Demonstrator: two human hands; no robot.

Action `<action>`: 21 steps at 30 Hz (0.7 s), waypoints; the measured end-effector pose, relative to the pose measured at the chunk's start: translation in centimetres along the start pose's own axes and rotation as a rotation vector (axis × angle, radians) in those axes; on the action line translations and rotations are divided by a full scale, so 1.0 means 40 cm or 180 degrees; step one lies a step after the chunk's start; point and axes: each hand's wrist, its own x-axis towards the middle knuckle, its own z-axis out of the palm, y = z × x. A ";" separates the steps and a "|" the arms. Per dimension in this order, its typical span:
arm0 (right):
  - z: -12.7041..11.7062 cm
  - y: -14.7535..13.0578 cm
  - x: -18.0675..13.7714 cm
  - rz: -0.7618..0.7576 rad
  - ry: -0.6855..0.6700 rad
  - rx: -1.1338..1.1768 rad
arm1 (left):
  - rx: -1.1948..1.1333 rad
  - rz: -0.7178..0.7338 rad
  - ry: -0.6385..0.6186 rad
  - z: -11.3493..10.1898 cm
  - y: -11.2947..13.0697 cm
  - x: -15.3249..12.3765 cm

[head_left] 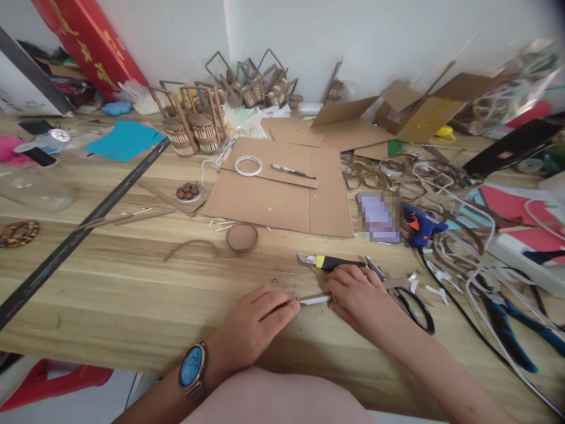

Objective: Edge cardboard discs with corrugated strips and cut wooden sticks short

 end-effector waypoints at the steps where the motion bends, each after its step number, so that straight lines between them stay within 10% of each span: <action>1: -0.002 0.002 0.003 -0.0007 0.0006 -0.0049 | 0.0005 0.0011 -0.0017 0.000 0.000 0.000; 21: -0.112 -0.095 0.050 -0.0877 0.0532 0.0135 | 0.0001 0.0218 -0.0084 -0.002 0.005 0.023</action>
